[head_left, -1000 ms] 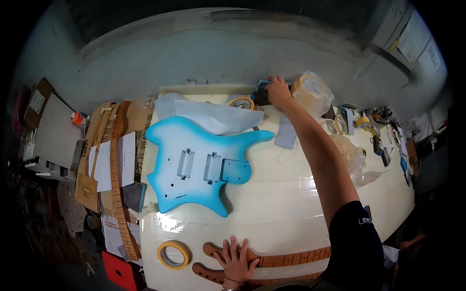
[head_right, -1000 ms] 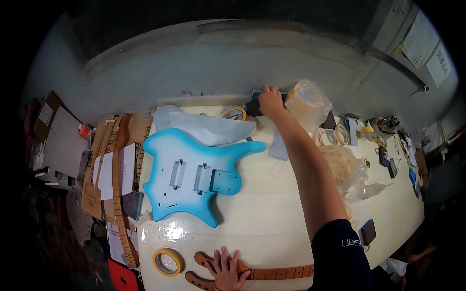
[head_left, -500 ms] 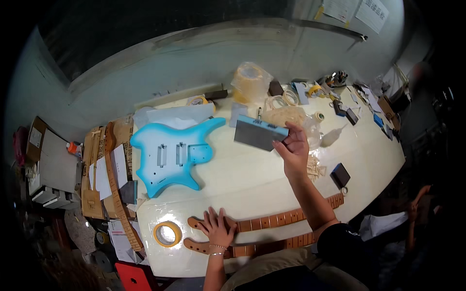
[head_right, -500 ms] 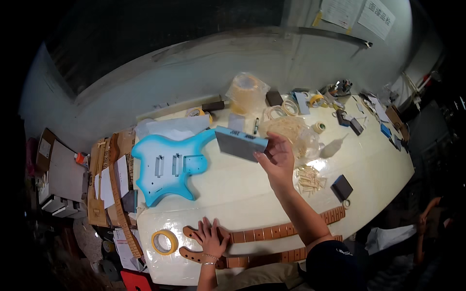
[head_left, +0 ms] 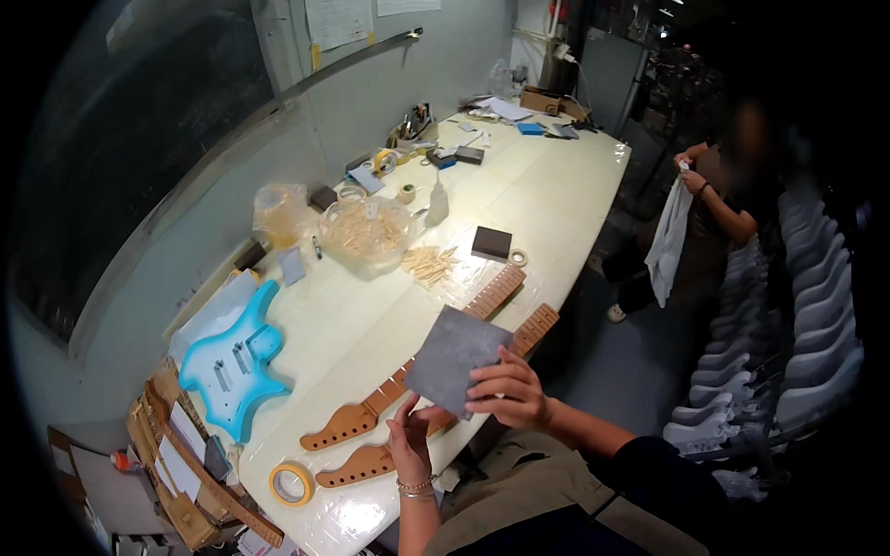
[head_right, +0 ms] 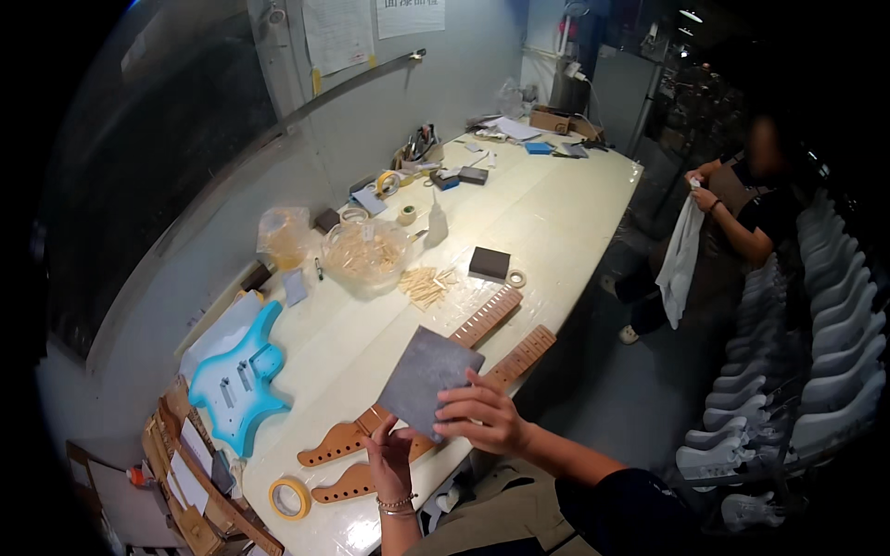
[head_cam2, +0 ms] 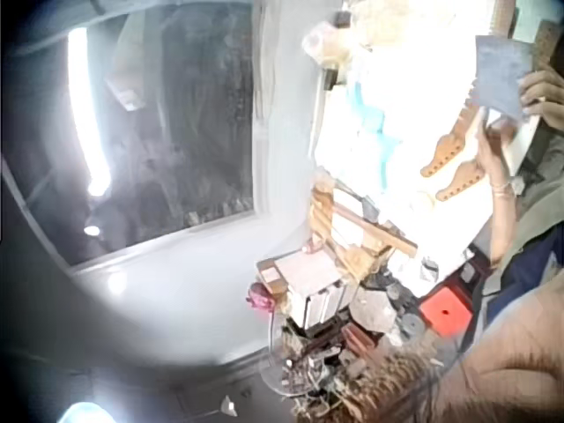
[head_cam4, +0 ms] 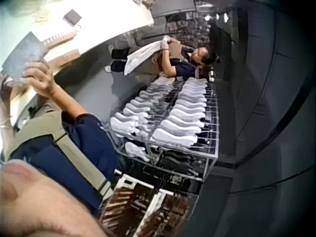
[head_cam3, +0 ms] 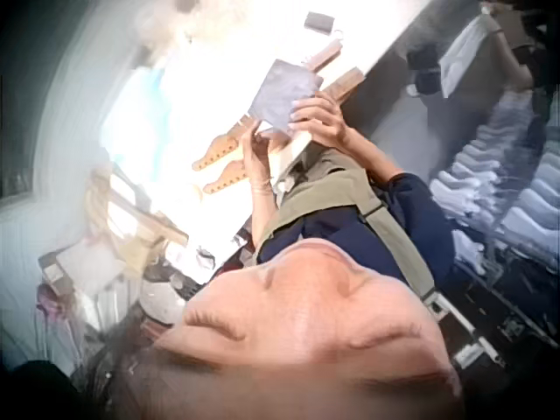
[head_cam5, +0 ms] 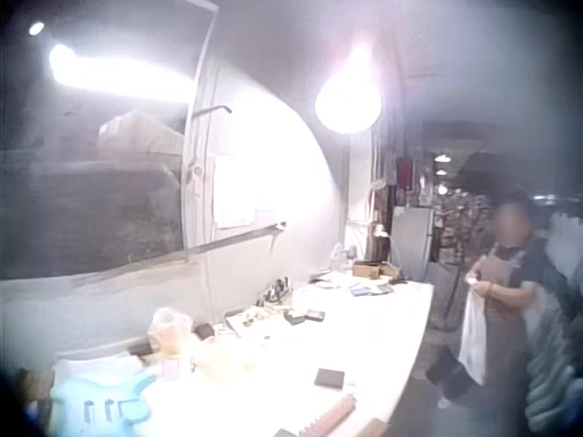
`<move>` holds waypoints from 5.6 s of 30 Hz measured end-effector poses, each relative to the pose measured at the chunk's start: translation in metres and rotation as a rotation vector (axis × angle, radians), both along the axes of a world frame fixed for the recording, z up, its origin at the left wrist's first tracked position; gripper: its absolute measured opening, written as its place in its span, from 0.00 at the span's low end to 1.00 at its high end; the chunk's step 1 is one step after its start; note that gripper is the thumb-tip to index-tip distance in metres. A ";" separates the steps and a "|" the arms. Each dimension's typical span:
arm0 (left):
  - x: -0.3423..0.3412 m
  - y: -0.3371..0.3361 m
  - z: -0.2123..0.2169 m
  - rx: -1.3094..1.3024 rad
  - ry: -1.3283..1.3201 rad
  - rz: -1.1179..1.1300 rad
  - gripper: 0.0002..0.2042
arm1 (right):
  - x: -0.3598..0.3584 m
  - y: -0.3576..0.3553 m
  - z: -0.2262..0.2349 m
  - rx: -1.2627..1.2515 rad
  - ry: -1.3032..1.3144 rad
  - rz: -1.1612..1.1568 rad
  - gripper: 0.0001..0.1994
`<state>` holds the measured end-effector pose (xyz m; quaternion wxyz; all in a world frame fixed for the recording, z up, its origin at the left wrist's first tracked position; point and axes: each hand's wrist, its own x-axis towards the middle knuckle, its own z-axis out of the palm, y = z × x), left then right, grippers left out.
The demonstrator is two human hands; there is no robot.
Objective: The person sands and wipes a wooden guitar neck, then applies glue to the fret slots and inserts fret wire. The person uses sandpaper, a cloth, a glue bottle, and a small tool to work on the necks at a workbench.
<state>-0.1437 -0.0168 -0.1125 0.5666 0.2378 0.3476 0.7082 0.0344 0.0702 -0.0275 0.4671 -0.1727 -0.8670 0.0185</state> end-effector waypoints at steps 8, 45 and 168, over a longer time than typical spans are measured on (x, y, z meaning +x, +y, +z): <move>0.077 -0.026 0.008 -0.163 0.050 -0.418 0.11 | 0.109 -0.113 -0.032 -0.171 -0.048 -0.247 0.11; 0.427 0.244 -0.102 0.223 1.761 -0.488 0.14 | 0.491 0.056 -0.086 -0.623 0.087 -0.717 0.06; 0.605 -0.010 -0.204 -0.865 -0.022 1.354 0.10 | 0.430 0.213 -0.128 -0.362 -1.829 0.585 0.41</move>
